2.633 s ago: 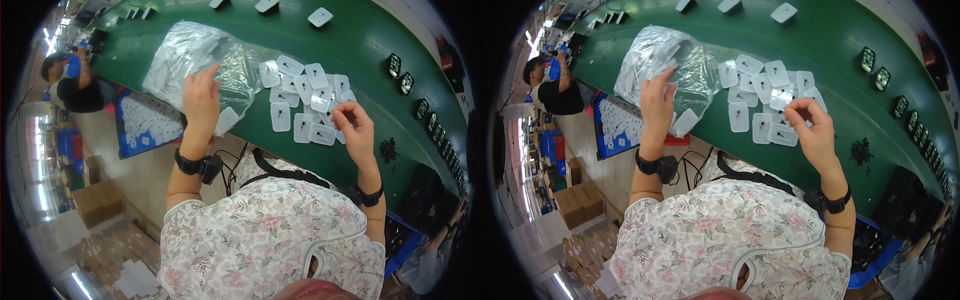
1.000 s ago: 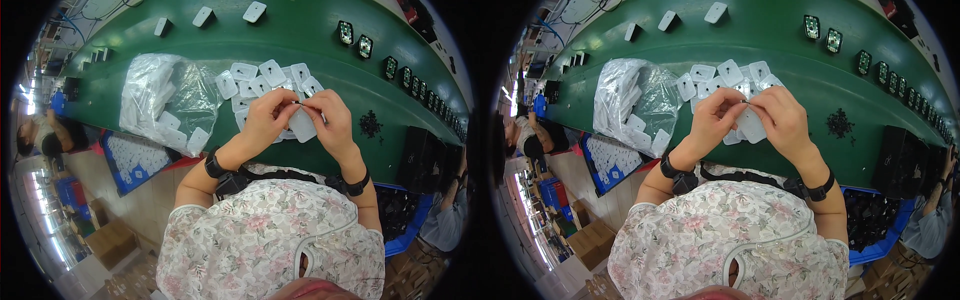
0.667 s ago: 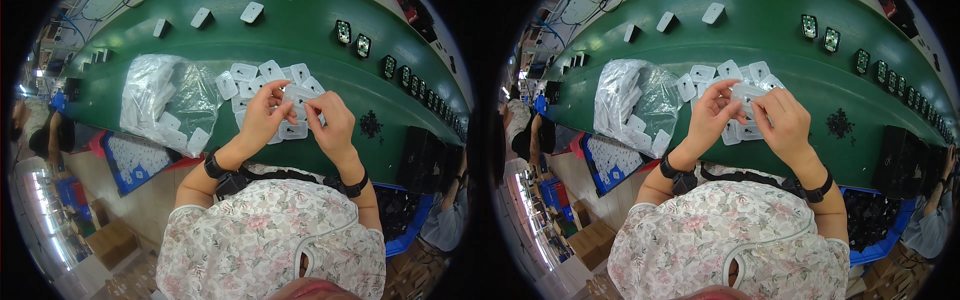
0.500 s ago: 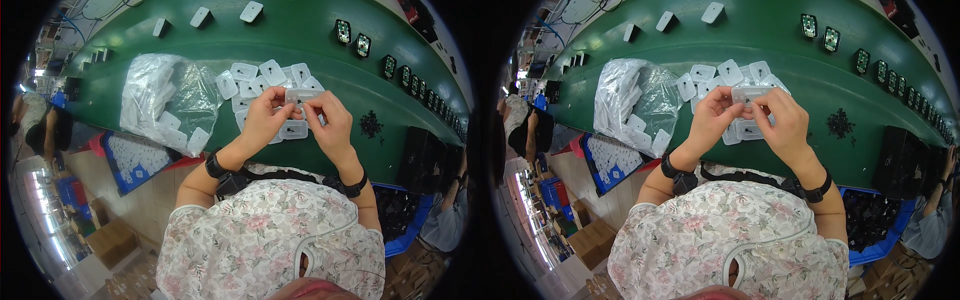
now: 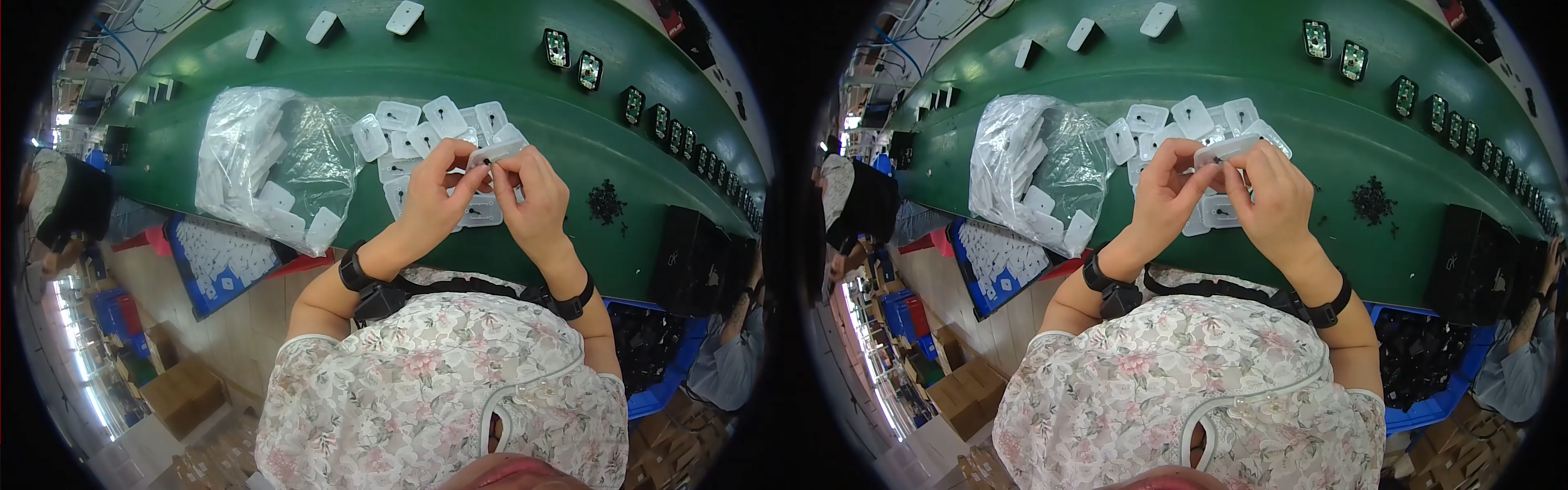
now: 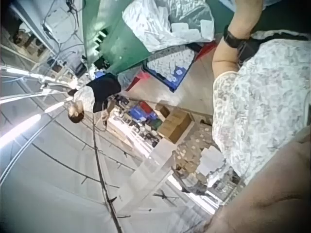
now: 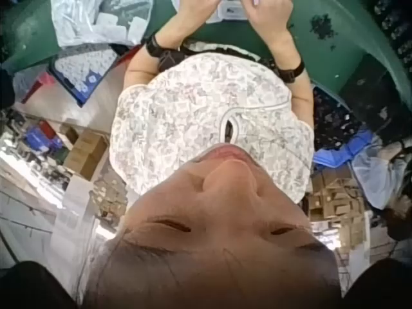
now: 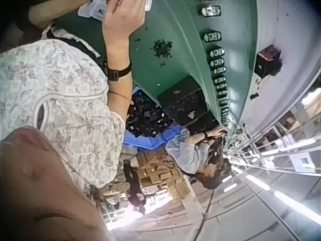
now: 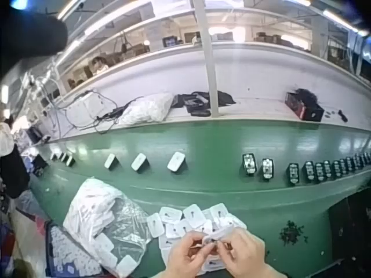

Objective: The person picks up a white plastic piece and a black screw, inserts the screw into the piece, and then places the assembly onto a black electronic component. They press the plastic piece onto the component by hand and then set the completed unit onto the green conveyor belt.

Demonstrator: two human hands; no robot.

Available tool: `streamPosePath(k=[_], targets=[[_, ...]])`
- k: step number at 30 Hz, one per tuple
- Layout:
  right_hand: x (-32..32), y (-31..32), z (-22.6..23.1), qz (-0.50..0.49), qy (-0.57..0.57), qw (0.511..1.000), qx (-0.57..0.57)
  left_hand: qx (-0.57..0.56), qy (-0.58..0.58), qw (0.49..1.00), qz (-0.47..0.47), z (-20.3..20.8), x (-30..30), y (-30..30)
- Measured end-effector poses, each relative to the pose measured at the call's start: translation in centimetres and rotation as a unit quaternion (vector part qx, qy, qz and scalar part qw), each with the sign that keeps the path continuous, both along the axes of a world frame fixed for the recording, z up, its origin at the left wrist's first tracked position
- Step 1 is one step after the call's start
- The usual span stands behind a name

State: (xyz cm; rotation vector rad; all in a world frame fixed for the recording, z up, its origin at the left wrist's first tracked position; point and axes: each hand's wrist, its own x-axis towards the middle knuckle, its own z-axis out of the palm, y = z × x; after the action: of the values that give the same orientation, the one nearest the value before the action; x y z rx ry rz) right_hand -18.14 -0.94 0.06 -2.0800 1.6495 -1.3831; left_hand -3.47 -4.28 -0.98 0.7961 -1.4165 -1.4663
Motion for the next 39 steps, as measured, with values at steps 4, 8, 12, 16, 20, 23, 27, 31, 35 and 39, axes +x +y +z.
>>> streamPosePath(k=[4,8,12,16,20,23,27,31,35,39], targets=[[0.4,0.3,0.4,-0.004,-0.1,0.989,0.108,-0.101,-0.079,0.991,0.035,0.3,0.0,-0.2],[0.2,0.2,-0.5,0.048,-0.313,0.935,0.16,-0.183,-0.115,0.976,0.042,0.4,0.0,-0.5],[0.1,0.5,-0.4,0.016,-0.14,0.982,0.123,-0.201,-0.129,0.97,0.047,0.1,0.1,-0.3],[-0.5,0.7,-0.5,0.021,-0.19,0.979,0.068,0.012,0.009,1.0,0.019,1.1,0.3,0.0],[-1.5,0.3,1.7,0.018,-0.193,0.974,0.114,0.06,0.037,0.997,-0.042,1.5,0.6,0.0],[-2.1,0.1,1.9,0.089,-0.2,0.953,0.211,0.058,0.02,0.996,-0.065,1.7,0.8,-0.1],[-2.5,-0.5,3.1,0.136,-0.234,0.912,0.307,0.058,-0.011,0.995,-0.079,2.2,1.0,-0.3],[-2.5,-1.4,3.5,0.131,-0.208,0.938,0.244,0.071,-0.007,0.993,-0.091,3.9,0.9,-2.2],[-2.6,-3.9,3.2,0.093,-0.29,0.925,0.227,0.096,0.033,0.989,-0.106,4.7,0.6,-5.7],[-5.4,-8.4,1.6,0.153,-0.295,0.927,0.172,0.084,0.0,0.994,-0.068,3.2,-0.9,-11.3]])
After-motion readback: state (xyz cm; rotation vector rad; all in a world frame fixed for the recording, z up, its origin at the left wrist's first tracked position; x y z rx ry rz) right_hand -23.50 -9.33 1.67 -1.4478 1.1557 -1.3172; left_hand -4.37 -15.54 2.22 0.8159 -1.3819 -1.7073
